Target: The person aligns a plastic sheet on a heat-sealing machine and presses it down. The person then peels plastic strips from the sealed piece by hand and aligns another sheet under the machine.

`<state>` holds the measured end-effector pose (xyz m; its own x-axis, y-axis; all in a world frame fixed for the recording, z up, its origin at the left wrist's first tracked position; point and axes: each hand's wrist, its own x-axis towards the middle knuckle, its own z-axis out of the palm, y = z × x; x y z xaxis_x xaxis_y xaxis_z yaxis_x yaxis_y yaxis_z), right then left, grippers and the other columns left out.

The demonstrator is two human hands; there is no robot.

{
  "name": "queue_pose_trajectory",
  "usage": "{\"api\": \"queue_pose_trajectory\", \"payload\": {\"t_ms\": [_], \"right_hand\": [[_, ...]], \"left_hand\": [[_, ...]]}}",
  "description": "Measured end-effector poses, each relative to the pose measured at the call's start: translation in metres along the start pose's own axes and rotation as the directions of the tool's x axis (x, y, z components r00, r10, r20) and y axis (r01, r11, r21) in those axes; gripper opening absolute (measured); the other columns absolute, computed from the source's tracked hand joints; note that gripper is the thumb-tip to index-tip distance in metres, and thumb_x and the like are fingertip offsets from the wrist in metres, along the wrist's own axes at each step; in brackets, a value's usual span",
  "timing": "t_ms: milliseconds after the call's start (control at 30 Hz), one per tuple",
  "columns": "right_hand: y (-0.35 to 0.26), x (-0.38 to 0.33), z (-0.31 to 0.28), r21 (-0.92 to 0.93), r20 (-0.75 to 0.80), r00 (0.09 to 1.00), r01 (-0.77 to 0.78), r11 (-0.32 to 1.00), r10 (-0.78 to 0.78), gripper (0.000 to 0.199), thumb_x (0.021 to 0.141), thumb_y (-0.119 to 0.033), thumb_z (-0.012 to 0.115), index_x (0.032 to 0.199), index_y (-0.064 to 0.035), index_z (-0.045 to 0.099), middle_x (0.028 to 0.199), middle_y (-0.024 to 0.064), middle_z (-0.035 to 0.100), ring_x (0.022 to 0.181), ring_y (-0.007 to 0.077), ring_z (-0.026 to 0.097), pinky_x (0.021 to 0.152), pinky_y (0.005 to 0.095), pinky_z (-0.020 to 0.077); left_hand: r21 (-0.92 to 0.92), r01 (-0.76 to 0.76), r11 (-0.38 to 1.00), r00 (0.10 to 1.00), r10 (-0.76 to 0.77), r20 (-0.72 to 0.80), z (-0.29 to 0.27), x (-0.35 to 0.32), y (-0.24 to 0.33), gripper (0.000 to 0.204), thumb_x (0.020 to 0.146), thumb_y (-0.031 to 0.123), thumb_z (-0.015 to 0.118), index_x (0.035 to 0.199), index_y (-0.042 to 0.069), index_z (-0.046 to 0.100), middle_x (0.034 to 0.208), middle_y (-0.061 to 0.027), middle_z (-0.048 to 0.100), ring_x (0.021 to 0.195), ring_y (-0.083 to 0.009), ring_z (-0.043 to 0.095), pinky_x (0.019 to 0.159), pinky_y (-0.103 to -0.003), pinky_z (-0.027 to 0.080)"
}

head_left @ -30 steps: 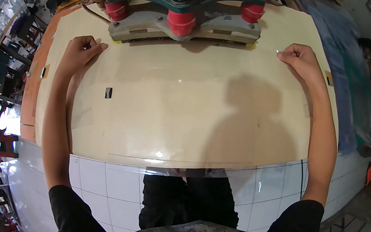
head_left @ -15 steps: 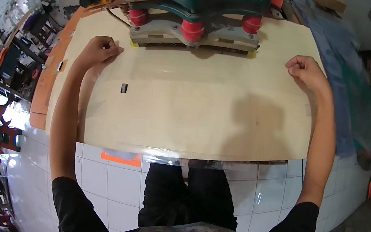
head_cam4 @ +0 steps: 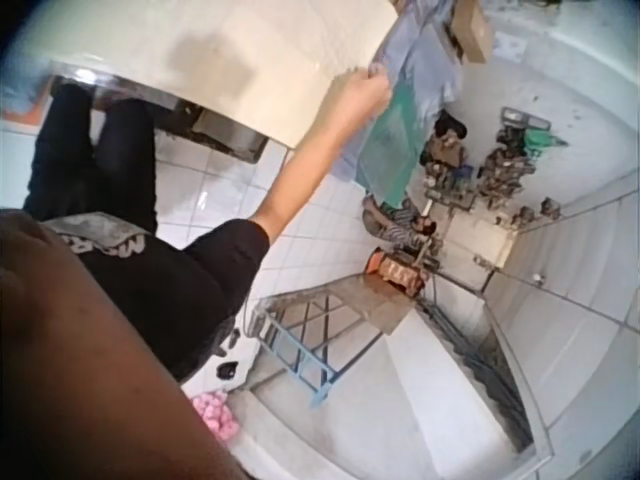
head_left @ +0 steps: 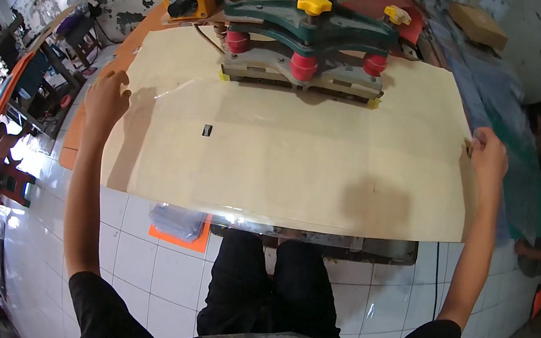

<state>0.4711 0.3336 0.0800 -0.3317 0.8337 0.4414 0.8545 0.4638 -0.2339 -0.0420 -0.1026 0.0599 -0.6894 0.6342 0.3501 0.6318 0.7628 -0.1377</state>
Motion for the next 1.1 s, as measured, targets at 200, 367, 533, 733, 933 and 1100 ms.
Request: {"api": "queue_pose_trajectory", "payload": {"t_ms": [200,367,533,733,933,1100], "right_hand": [[-0.006,-0.068,0.025,-0.055,-0.348,0.900,0.260,0.964,-0.263,0.057,0.083,-0.013,0.065,0.135,-0.0041,0.045,0.136,0.0228,0.044,0.125,0.0409,0.043,0.101,0.0463,0.0379],[-0.007,-0.107,0.025,0.161,-0.332,0.927,0.238,0.958,-0.175,0.052,0.082,-0.009,0.066,0.131,-0.0026,0.048,0.129,0.0214,0.049,0.117,0.0371,0.048,0.097,0.0437,0.0401],[0.011,-0.107,0.037,0.426,-0.144,0.989,0.035,0.904,0.029,0.029,0.085,-0.011,0.068,0.111,0.0009,0.062,0.097,0.0105,0.064,0.086,0.0177,0.060,0.077,0.0289,0.0475],[0.027,-0.104,0.047,0.732,-0.159,0.966,-0.025,0.681,0.206,0.017,0.089,-0.013,0.066,0.096,0.0028,0.065,0.069,-0.0041,0.054,0.064,0.0055,0.049,0.059,0.0210,0.0403],[0.027,-0.105,0.048,0.887,-0.046,0.959,-0.090,0.454,0.281,0.016,0.091,-0.016,0.067,0.093,-0.0003,0.065,0.068,-0.0059,0.050,0.058,0.0008,0.039,0.052,0.0175,0.0279],[0.027,-0.105,0.048,0.882,-0.043,0.955,-0.101,0.461,0.292,0.018,0.091,-0.019,0.067,0.093,-0.0014,0.066,0.069,-0.0052,0.051,0.056,0.0013,0.040,0.051,0.0173,0.0307]], "left_hand": [[-0.364,-0.062,0.929,0.922,-0.086,-0.377,0.027,-0.064,0.025,0.039,0.079,0.016,0.069,0.115,0.006,0.057,0.116,-0.0143,0.056,0.107,-0.0353,0.055,0.090,-0.043,0.044],[-0.545,-0.018,0.838,0.954,-0.148,-0.260,0.013,-0.092,0.056,0.043,0.085,0.017,0.065,0.125,0.003,0.053,0.123,-0.0177,0.053,0.117,-0.0368,0.050,0.098,-0.042,0.041],[-0.599,-0.011,0.801,0.940,-0.197,-0.280,0.018,-0.100,0.052,0.041,0.088,0.017,0.063,0.126,0.003,0.053,0.125,-0.0164,0.053,0.123,-0.0351,0.047,0.103,-0.042,0.038],[-0.643,0.045,0.764,0.898,-0.313,-0.309,0.027,-0.103,0.041,0.028,0.086,0.014,0.066,0.111,0.001,0.060,0.103,-0.0105,0.058,0.095,-0.0233,0.051,0.086,-0.035,0.042],[-0.918,0.066,0.391,0.910,-0.401,-0.105,0.043,-0.105,0.025,0.021,0.092,0.020,0.065,0.083,0.004,0.055,0.072,0.0035,0.051,0.065,-0.0046,0.041,0.059,-0.021,0.033],[-0.962,0.079,0.263,0.916,-0.400,-0.034,0.045,-0.104,0.020,0.028,0.094,0.023,0.064,0.075,0.006,0.052,0.067,0.0048,0.049,0.062,-0.0027,0.039,0.056,-0.021,0.030]]}}
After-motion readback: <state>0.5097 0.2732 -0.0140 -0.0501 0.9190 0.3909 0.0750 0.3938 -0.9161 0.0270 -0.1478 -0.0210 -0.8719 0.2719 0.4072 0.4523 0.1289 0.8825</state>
